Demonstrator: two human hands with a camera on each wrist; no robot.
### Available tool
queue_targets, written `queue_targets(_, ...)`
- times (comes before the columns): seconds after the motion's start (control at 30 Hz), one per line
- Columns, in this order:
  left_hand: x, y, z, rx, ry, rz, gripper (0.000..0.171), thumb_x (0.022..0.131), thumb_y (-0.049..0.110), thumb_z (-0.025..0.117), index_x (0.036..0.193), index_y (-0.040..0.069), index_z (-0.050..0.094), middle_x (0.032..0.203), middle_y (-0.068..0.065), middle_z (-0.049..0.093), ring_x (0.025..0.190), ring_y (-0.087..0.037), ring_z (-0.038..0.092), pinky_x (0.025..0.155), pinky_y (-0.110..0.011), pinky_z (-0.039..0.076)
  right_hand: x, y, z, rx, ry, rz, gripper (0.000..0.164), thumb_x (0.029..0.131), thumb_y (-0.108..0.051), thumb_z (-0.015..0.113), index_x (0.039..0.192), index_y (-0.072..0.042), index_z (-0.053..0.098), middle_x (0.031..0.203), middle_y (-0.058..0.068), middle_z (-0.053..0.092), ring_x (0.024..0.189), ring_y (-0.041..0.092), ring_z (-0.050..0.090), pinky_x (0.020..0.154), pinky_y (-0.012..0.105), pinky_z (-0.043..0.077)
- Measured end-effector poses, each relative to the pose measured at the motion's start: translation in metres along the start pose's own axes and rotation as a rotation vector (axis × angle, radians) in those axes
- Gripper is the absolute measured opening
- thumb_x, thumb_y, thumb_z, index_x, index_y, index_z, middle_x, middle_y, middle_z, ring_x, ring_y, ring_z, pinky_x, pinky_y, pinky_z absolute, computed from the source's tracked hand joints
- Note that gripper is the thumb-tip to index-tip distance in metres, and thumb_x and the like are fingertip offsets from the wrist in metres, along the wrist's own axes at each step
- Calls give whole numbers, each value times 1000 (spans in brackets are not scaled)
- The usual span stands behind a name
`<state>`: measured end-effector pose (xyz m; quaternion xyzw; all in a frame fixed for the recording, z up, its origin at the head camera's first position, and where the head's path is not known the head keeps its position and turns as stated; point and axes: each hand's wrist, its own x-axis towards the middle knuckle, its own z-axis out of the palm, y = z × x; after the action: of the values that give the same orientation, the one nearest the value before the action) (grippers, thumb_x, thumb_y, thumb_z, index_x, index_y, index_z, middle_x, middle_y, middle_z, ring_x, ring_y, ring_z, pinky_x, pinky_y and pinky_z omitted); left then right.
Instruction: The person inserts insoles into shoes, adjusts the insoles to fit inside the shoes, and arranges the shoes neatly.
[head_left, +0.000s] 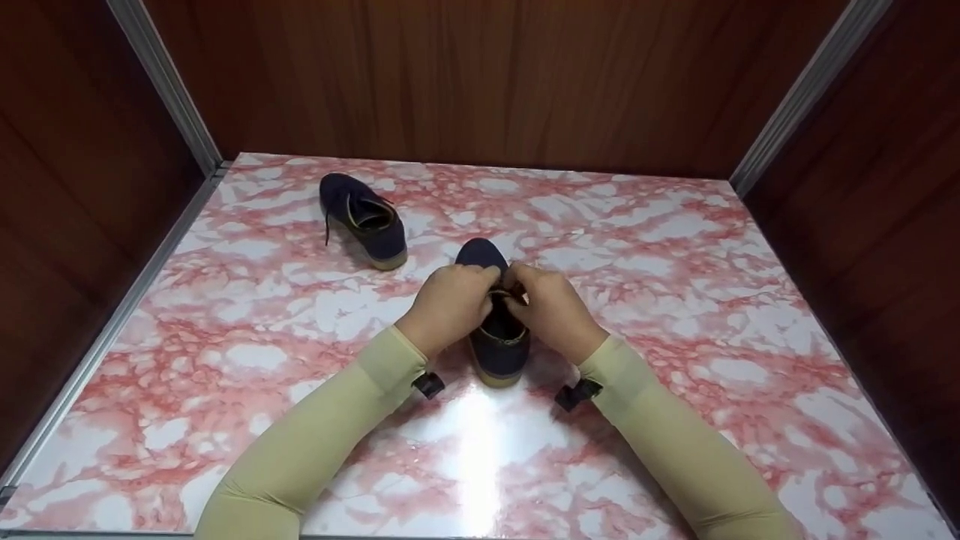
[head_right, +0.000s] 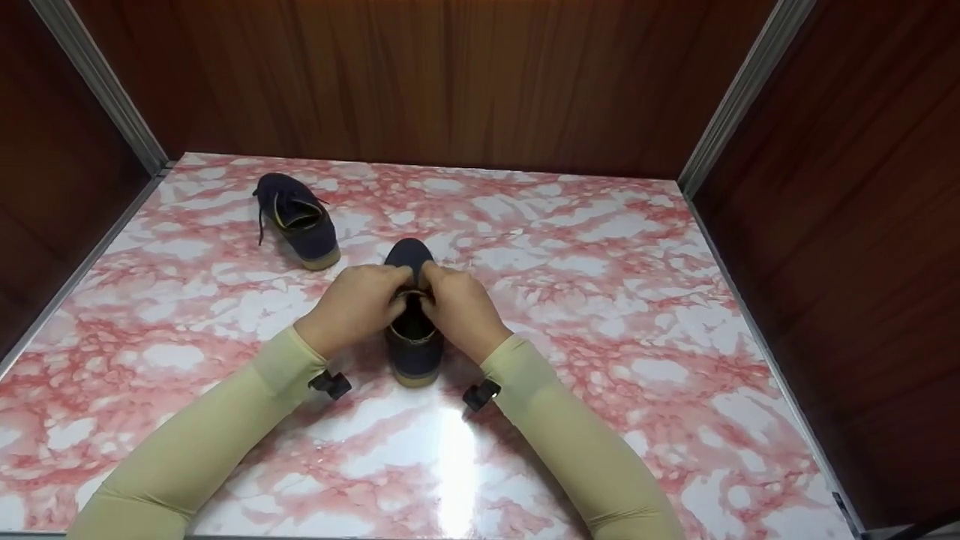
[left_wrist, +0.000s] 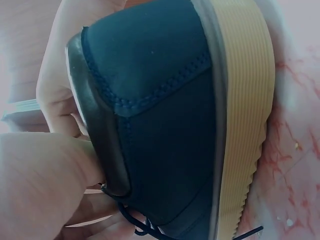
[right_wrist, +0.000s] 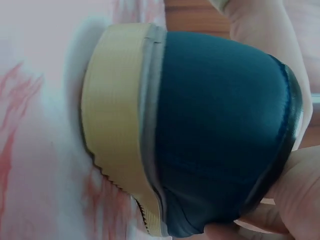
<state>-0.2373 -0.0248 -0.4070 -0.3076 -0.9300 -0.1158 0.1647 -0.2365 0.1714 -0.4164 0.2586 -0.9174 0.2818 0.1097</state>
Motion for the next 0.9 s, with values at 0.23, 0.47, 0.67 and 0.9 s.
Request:
queue_targets(0.23, 0, 2, 2, 26, 27, 0, 17, 92, 12, 73, 105, 3, 68, 96, -16, 74, 79, -40, 75, 73, -53, 63, 0, 1, -7, -1, -47, 65, 24, 96, -8, 80, 117, -7, 68, 110, 11, 78, 100, 27, 77, 86, 43, 65)
queue_targets(0.47, 0, 1, 4, 8, 35, -16, 20, 98, 21, 74, 104, 4, 67, 94, -15, 75, 81, -40, 76, 75, -54, 63, -2, 0, -5, -112, -11, 44, 15, 97, -14, 80, 101, -2, 72, 99, 15, 75, 84, 27, 74, 73, 41, 62)
queue_targets(0.67, -1, 1, 3, -26, 53, -2, 17, 97, 17, 74, 103, 3, 66, 89, -17, 74, 77, -41, 75, 71, -56, 63, -4, 0, 0, -198, 45, -25, 17, 100, -18, 79, 95, -3, 71, 95, 14, 74, 78, 27, 70, 70, 44, 60)
queue_targets(0.9, 1, -1, 3, -51, 26, -8, 17, 97, 15, 74, 107, 4, 66, 95, -16, 73, 81, -41, 75, 75, -56, 62, -4, 1, -2, -151, 33, 0, 17, 100, -19, 80, 98, -4, 72, 100, 15, 76, 82, 27, 73, 71, 41, 61)
